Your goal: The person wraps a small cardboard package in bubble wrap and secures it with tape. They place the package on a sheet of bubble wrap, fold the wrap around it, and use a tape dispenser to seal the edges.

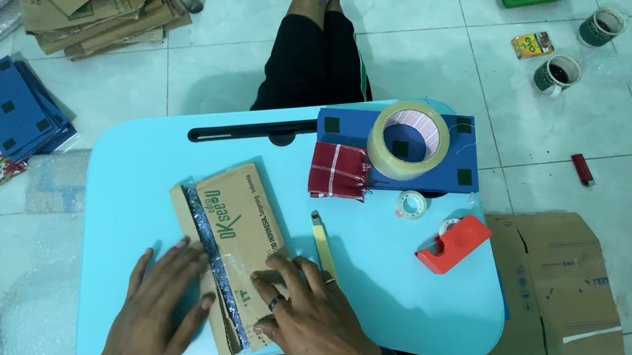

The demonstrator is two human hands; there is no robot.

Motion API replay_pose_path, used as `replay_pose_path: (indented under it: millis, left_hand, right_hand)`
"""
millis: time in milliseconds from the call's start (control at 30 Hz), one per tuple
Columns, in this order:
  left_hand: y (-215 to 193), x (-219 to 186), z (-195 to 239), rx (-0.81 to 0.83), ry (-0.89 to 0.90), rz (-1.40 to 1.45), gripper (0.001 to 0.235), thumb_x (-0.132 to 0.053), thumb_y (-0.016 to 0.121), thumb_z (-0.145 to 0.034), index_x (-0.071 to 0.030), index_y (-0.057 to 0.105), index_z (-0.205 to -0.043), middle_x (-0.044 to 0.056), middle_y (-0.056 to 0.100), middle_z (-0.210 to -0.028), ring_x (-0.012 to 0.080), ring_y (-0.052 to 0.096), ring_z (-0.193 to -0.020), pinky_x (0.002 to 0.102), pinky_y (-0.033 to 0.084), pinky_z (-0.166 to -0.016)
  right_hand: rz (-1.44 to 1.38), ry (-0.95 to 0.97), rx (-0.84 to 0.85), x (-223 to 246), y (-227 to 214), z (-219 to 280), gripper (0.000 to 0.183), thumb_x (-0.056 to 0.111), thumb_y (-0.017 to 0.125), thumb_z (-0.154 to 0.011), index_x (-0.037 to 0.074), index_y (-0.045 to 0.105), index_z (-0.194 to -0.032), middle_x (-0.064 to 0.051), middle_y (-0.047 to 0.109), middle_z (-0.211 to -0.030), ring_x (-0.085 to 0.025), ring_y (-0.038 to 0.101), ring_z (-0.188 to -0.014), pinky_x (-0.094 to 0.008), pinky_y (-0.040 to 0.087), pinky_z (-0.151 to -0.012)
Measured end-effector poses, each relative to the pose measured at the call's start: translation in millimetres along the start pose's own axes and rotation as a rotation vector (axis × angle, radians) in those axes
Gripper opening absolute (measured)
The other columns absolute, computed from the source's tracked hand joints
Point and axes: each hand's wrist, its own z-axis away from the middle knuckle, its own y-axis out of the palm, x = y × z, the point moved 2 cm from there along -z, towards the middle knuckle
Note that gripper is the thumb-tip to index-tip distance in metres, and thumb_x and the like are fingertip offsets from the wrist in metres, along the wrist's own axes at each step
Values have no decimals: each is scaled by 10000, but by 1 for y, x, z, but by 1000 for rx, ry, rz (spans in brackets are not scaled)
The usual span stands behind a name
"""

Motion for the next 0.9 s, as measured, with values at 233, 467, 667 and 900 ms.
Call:
replay_pose_path:
  millis: [233, 467, 667, 900]
  left_hand:
    - [7, 2, 4, -26, 7, -70, 429, -404, 470, -1020, -161, 620, -1340, 96, 481, -1583, 344, 312, -1550, 591, 175, -1255]
    - [10, -12, -17, -109, -536, 80, 730, -555, 468, -948, -116, 420, -1530, 100, 296, -1690, 342, 134, -1595, 586, 37, -1246]
    - [-14, -41, -38, -195, -819, 801, 710, -237, 607, -871, -184, 397, -1548, 86, 473, -1586, 276, 347, -1447, 491, 241, -1186]
    - [-14, -56, -41, -408, -1010, 1255, 664, -6, 573, -899, -152, 389, -1520, 258, 702, -1296, 356, 653, -1133, 515, 562, -960]
  right_hand:
    - [-24, -48, -55, 1, -3, 3, 601, 357, 680, -999, 98, 457, -1494, -148, 314, -1588, -403, 284, -1424, -582, 495, -965]
    - [-2, -110, -95, -1, -3, 4, 458, 352, 665, -1011, 24, 590, -1321, -173, 332, -1565, -419, 296, -1396, -577, 517, -888]
    - [-132, -128, -155, 3, -12, 7, 463, 314, 685, -1001, 51, 541, -1354, -170, 359, -1504, -435, 335, -1336, -616, 516, -903]
    - [-367, -133, -240, -2, -6, 8, 509, 274, 738, -966, 27, 535, -1362, -162, 365, -1487, -401, 362, -1395, -612, 435, -1110]
